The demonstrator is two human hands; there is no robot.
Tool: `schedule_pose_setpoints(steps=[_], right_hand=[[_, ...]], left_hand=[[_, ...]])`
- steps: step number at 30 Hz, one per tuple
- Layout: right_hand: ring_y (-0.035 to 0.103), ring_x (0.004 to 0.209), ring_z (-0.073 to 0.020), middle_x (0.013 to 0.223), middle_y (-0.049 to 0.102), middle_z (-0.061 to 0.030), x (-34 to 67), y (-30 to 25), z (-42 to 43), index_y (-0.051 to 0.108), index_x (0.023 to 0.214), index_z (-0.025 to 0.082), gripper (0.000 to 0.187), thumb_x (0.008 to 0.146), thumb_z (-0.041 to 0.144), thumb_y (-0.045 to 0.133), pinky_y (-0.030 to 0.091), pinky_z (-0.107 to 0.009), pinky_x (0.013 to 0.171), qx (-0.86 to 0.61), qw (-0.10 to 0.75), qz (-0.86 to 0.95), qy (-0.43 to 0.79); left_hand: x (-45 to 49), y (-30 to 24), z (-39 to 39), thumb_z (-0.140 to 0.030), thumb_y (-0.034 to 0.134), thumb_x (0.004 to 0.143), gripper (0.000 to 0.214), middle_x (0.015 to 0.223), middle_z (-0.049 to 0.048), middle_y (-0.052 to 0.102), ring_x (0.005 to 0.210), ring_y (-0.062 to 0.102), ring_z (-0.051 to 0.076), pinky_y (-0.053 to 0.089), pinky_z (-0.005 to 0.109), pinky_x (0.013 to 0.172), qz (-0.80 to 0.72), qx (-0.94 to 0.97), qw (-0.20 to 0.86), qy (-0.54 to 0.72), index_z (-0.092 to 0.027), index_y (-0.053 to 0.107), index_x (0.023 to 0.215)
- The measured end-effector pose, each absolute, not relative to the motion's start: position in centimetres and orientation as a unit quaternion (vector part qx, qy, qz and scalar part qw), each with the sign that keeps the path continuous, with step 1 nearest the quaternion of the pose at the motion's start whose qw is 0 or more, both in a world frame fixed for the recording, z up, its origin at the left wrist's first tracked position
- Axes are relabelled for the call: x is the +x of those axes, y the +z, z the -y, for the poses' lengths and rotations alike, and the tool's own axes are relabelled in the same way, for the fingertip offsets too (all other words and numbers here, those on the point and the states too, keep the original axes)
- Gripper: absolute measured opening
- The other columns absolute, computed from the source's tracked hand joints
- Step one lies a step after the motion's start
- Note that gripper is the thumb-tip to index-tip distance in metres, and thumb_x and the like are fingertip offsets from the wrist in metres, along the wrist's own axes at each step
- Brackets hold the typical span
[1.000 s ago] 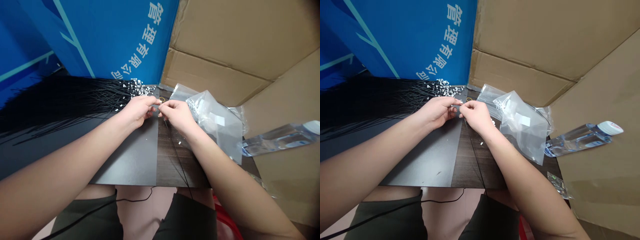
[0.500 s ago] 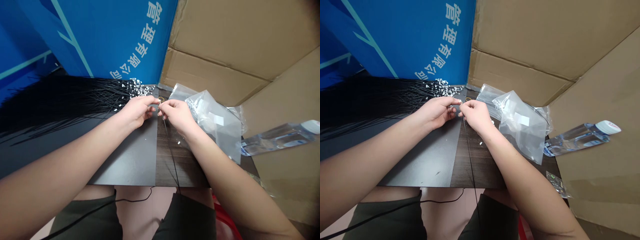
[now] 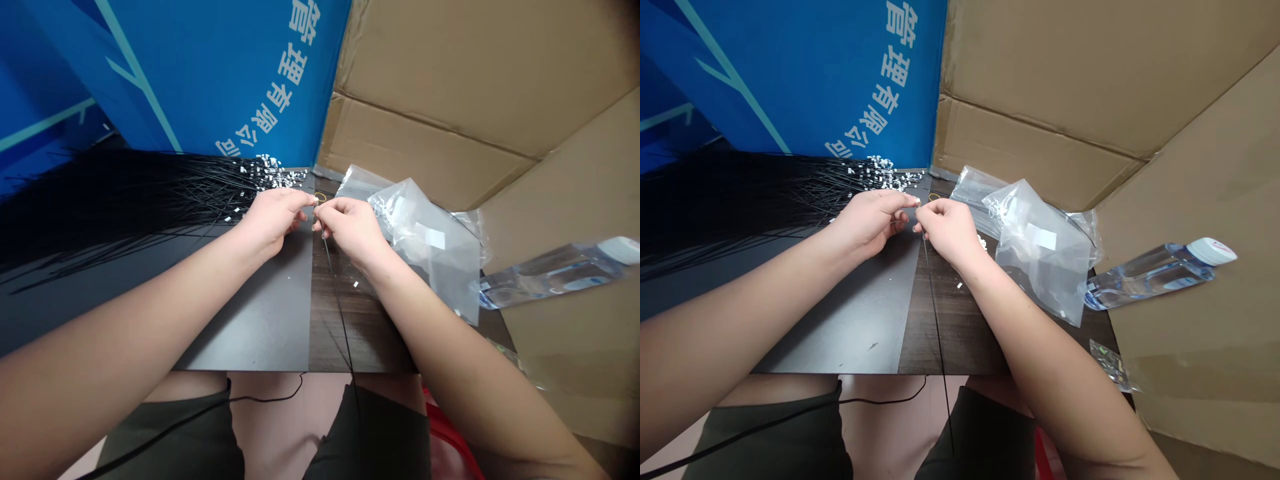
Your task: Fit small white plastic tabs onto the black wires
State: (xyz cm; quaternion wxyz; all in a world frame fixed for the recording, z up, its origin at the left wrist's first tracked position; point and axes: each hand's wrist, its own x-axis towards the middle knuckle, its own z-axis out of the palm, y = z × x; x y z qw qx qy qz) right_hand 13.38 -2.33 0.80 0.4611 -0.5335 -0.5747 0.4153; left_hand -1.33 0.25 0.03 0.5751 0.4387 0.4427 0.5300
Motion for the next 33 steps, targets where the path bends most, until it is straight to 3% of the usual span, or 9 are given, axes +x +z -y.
schedule_pose_setpoints(steps=[25,33], right_hand=[[0.055,0.055,-0.0091,0.068,0.071,0.0002,13.54,0.49,2.13,0.068,0.073,0.019,0.01,0.081,0.019,0.063,0.041,-0.024,0.054,-0.532,0.467,0.581,0.402],[0.061,0.058,-0.0096,0.065,0.071,0.0004,13.03,0.2,2.21,0.068,0.073,0.018,0.011,0.084,0.016,0.063,0.049,-0.023,0.06,-0.514,0.483,0.567,0.426]], left_hand=[[-1.24,-0.25,-0.31,-0.021,0.075,0.064,0.004,0.068,0.0022,0.064,0.063,0.052,0.011,0.037,0.027,0.058,-0.444,0.482,0.539,0.53,-0.017,0.074,0.066],[-1.11,-0.87,-0.2,-0.016,0.066,0.066,0.007,0.067,0.001,0.063,0.064,0.052,0.012,0.04,0.026,0.062,-0.42,0.517,0.507,0.547,-0.018,0.072,0.063]])
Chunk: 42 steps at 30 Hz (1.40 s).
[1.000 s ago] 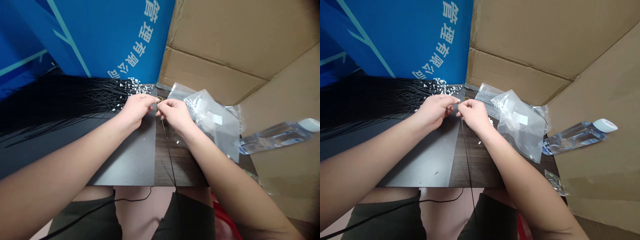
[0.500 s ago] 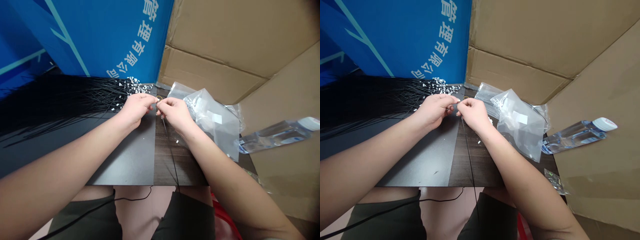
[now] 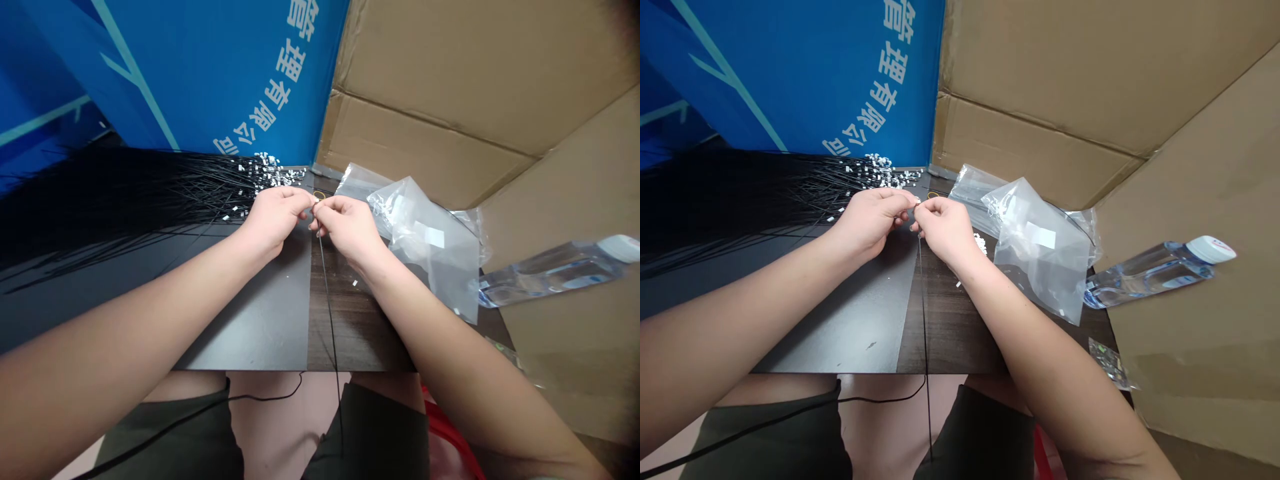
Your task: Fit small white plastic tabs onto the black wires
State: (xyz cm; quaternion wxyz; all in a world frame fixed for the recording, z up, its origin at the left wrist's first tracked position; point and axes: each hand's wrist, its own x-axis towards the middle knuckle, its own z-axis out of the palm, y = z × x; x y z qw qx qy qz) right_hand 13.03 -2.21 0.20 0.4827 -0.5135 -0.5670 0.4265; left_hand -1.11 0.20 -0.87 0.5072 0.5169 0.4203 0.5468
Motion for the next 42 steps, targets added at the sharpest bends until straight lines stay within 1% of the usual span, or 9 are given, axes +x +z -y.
schedule_pose_setpoints(steps=[5,10,13,15,17,22,29,35,42], right_hand=[[0.061,0.058,-0.0096,0.067,0.071,-0.0001,12.7,0.1,2.3,0.068,0.074,0.018,0.013,0.086,0.018,0.065,0.048,-0.022,0.059,-0.518,0.489,0.561,0.422],[0.063,0.061,-0.0117,0.072,0.074,-0.0025,13.2,0.2,2.0,0.07,0.077,0.018,0.016,0.09,0.026,0.067,0.051,-0.026,0.064,-0.526,0.462,0.577,0.42],[0.068,0.071,-0.015,0.081,0.077,-0.0033,14.3,0.3,1.5,0.075,0.092,0.018,0.016,0.093,0.032,0.066,0.052,-0.03,0.072,-0.537,0.453,0.622,0.345],[0.069,0.08,-0.0168,0.088,0.078,-0.0028,14.9,0.2,1.3,0.077,0.106,0.019,0.02,0.093,0.029,0.065,0.052,-0.032,0.08,-0.526,0.454,0.663,0.278],[0.07,0.086,-0.0182,0.095,0.08,-0.0028,15.2,0.3,1.2,0.078,0.112,0.021,0.023,0.094,0.027,0.065,0.052,-0.034,0.086,-0.511,0.446,0.699,0.226],[0.072,0.1,-0.0215,0.106,0.082,-0.0027,15.2,0.4,1.4,0.08,0.099,0.025,0.019,0.098,0.026,0.062,0.05,-0.036,0.094,-0.488,0.419,0.746,0.175],[0.072,0.098,-0.022,0.102,0.082,-0.0027,15.5,0.3,1.2,0.08,0.098,0.024,0.019,0.1,0.027,0.062,0.051,-0.036,0.093,-0.484,0.429,0.753,0.124],[0.073,0.094,-0.0223,0.1,0.082,-0.0019,15.6,-0.1,0.8,0.08,0.096,0.024,0.017,0.1,0.026,0.063,0.054,-0.037,0.091,-0.487,0.449,0.742,0.109],[0.074,0.094,-0.0222,0.099,0.082,-0.0019,15.6,-0.1,0.9,0.08,0.096,0.024,0.017,0.099,0.025,0.063,0.054,-0.037,0.09,-0.486,0.45,0.742,0.106]], left_hand=[[-0.9,-1.0,0.0,-0.017,0.064,0.066,0.007,0.068,0.0013,0.064,0.064,0.055,0.013,0.045,0.028,0.065,-0.405,0.524,0.501,0.556,-0.018,0.07,0.063],[-1.3,-0.6,-0.3,-0.018,0.071,0.067,0.007,0.064,0.0014,0.061,0.064,0.053,0.012,0.041,0.027,0.061,-0.44,0.501,0.51,0.544,-0.017,0.07,0.06],[-1.7,-0.3,-0.7,-0.021,0.078,0.066,0.007,0.068,0.002,0.062,0.064,0.053,0.011,0.038,0.026,0.059,-0.45,0.473,0.538,0.533,-0.016,0.073,0.065],[-1.9,-0.2,-0.8,-0.022,0.08,0.065,0.01,0.07,0.0025,0.063,0.064,0.053,0.011,0.037,0.026,0.058,-0.45,0.469,0.55,0.525,-0.016,0.072,0.066],[-2.0,-0.2,-0.9,-0.023,0.081,0.065,0.012,0.07,0.0025,0.062,0.065,0.053,0.011,0.036,0.026,0.057,-0.447,0.475,0.555,0.515,-0.016,0.071,0.065],[-2.0,-0.2,-0.7,-0.026,0.083,0.068,0.016,0.067,0.0016,0.061,0.065,0.053,0.012,0.038,0.027,0.059,-0.439,0.508,0.547,0.501,-0.017,0.07,0.063],[-2.1,0.0,-0.7,-0.032,0.083,0.072,0.017,0.081,0.0048,0.07,0.067,0.055,0.012,0.039,0.027,0.059,-0.442,0.499,0.563,0.489,-0.016,0.078,0.076],[-2.1,-0.1,-0.6,-0.031,0.081,0.071,0.014,0.069,0.0016,0.064,0.067,0.055,0.013,0.039,0.028,0.062,-0.446,0.534,0.542,0.472,-0.018,0.077,0.073],[-2.1,-0.1,-0.7,-0.031,0.079,0.072,0.014,0.067,0.0013,0.063,0.066,0.054,0.013,0.038,0.029,0.062,-0.438,0.553,0.526,0.475,-0.017,0.077,0.073]])
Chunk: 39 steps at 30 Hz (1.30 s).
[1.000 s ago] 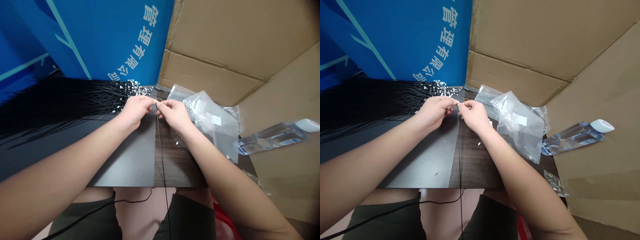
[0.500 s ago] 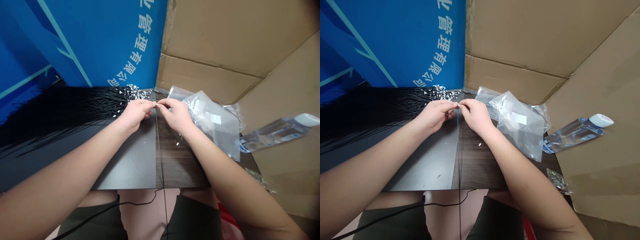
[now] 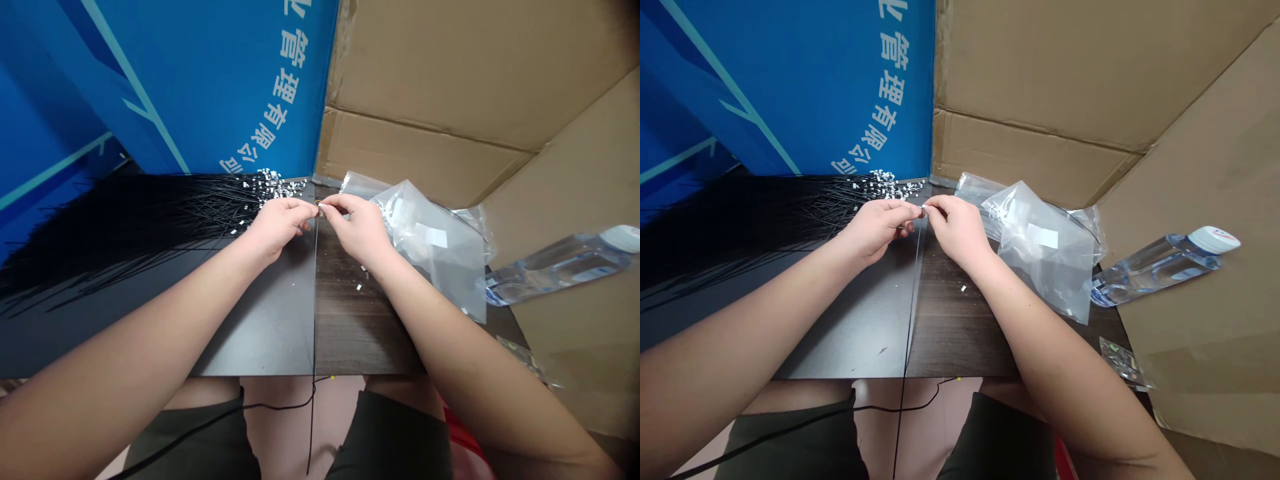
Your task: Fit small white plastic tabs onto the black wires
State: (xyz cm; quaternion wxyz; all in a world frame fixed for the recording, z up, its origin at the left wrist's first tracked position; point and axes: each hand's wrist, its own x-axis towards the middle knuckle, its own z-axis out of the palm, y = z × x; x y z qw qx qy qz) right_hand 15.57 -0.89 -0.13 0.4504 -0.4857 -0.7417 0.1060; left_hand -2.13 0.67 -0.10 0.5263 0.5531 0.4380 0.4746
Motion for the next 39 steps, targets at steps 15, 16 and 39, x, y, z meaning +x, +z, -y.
schedule_pose_setpoints(steps=[15,16,39], right_hand=[[0.075,0.094,-0.0229,0.098,0.082,-0.0018,15.33,-0.2,1.04,0.079,0.095,0.024,0.017,0.099,0.026,0.063,0.055,-0.039,0.091,-0.488,0.441,0.744,0.118],[0.074,0.094,-0.0228,0.098,0.082,-0.0017,15.31,-0.19,1.08,0.079,0.095,0.024,0.017,0.099,0.026,0.063,0.055,-0.038,0.091,-0.488,0.441,0.744,0.118],[0.071,0.101,-0.0259,0.106,0.08,-0.0076,14.89,0.25,1.59,0.076,0.1,0.021,0.021,0.102,0.02,0.055,0.049,-0.038,0.09,-0.498,0.356,0.79,0.025]], left_hand=[[-2.26,-0.34,-0.84,-0.028,0.072,0.073,0.015,0.065,0.001,0.062,0.064,0.051,0.013,0.039,0.03,0.065,-0.432,0.605,0.475,0.47,-0.017,0.068,0.063],[-2.27,-0.34,-0.81,-0.028,0.071,0.074,0.015,0.065,0.0011,0.062,0.064,0.051,0.014,0.039,0.03,0.065,-0.433,0.613,0.465,0.47,-0.017,0.068,0.064],[-1.81,-0.13,-0.37,-0.024,0.071,0.069,0.019,0.06,-0.0005,0.055,0.063,0.046,0.013,0.035,0.03,0.064,-0.44,0.593,0.462,0.492,-0.018,0.062,0.055]])
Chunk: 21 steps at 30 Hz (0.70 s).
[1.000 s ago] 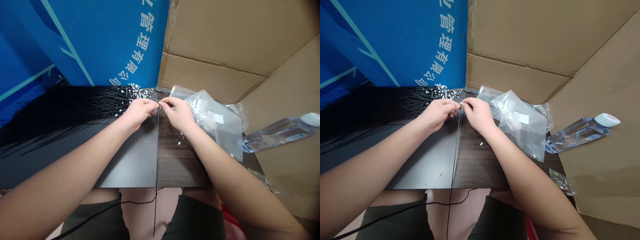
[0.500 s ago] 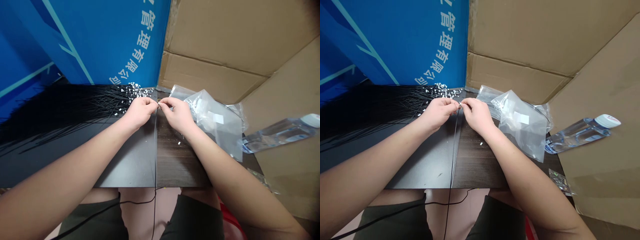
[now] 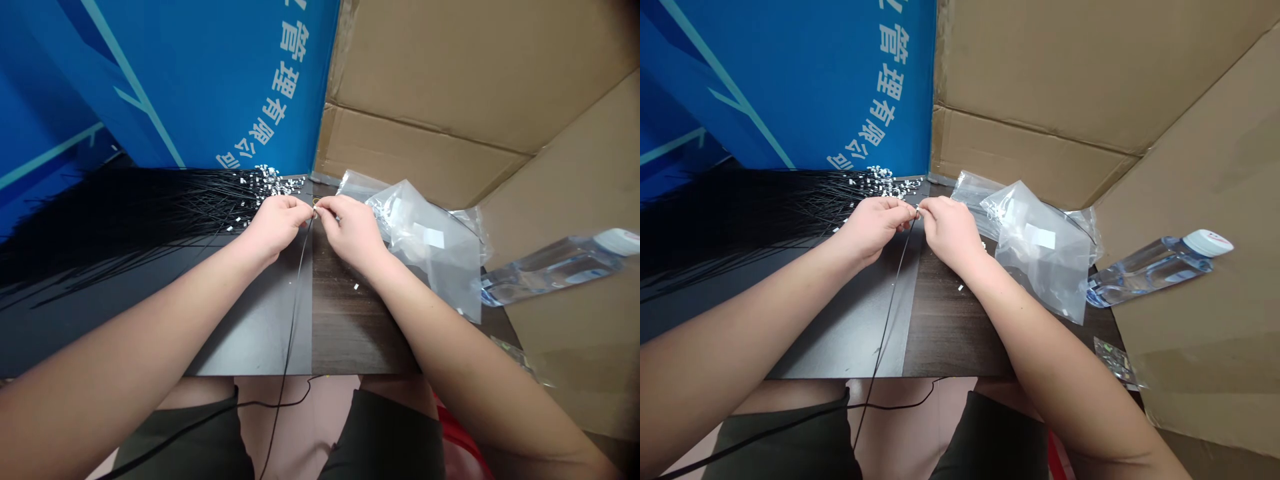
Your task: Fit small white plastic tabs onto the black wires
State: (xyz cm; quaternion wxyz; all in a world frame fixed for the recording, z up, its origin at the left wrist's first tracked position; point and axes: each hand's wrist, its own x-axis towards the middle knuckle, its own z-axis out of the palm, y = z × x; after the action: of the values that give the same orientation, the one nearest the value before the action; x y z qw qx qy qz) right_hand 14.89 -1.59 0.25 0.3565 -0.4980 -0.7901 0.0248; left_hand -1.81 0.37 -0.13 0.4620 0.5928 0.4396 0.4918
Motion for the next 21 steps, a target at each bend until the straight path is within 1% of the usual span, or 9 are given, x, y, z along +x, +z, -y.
schedule_pose_setpoints(steps=[5,12,17,20,21], right_hand=[[0.069,0.101,-0.0276,0.108,0.079,-0.0094,14.7,0.36,1.71,0.075,0.102,0.021,0.024,0.103,0.02,0.052,0.045,-0.039,0.089,-0.508,0.326,0.797,0.0],[0.068,0.101,-0.0286,0.106,0.079,-0.011,14.5,0.37,1.78,0.074,0.104,0.02,0.027,0.104,0.019,0.048,0.043,-0.04,0.089,-0.512,0.308,0.802,-0.015],[0.069,0.103,-0.0287,0.108,0.079,-0.0104,14.67,0.28,1.68,0.074,0.104,0.02,0.026,0.104,0.019,0.048,0.043,-0.041,0.091,-0.509,0.329,0.795,-0.013],[0.07,0.104,-0.0287,0.108,0.08,-0.0103,14.76,0.33,1.69,0.074,0.102,0.021,0.025,0.104,0.02,0.049,0.044,-0.041,0.091,-0.511,0.347,0.786,-0.008],[0.07,0.103,-0.0288,0.107,0.08,-0.0104,14.77,0.36,1.71,0.074,0.101,0.021,0.025,0.104,0.021,0.049,0.045,-0.041,0.09,-0.512,0.352,0.784,-0.008]], left_hand=[[-1.74,-0.03,-0.2,-0.022,0.069,0.068,0.02,0.058,-0.0007,0.051,0.062,0.044,0.013,0.032,0.031,0.061,-0.447,0.584,0.462,0.495,-0.019,0.058,0.053],[-1.81,-0.19,-0.18,-0.023,0.071,0.069,0.025,0.057,-0.0004,0.05,0.06,0.044,0.013,0.033,0.031,0.06,-0.455,0.576,0.462,0.498,-0.02,0.053,0.052],[-1.83,-0.08,-0.27,-0.026,0.073,0.072,0.025,0.057,-0.0004,0.052,0.06,0.046,0.013,0.034,0.031,0.061,-0.454,0.569,0.476,0.494,-0.019,0.057,0.053],[-1.71,0.23,-0.21,-0.028,0.073,0.072,0.016,0.06,0.0001,0.055,0.063,0.051,0.014,0.035,0.031,0.061,-0.459,0.548,0.51,0.478,-0.018,0.066,0.06],[-1.66,0.31,-0.18,-0.028,0.074,0.071,0.015,0.06,0.0,0.055,0.063,0.052,0.014,0.035,0.031,0.061,-0.461,0.542,0.522,0.47,-0.018,0.067,0.061]])
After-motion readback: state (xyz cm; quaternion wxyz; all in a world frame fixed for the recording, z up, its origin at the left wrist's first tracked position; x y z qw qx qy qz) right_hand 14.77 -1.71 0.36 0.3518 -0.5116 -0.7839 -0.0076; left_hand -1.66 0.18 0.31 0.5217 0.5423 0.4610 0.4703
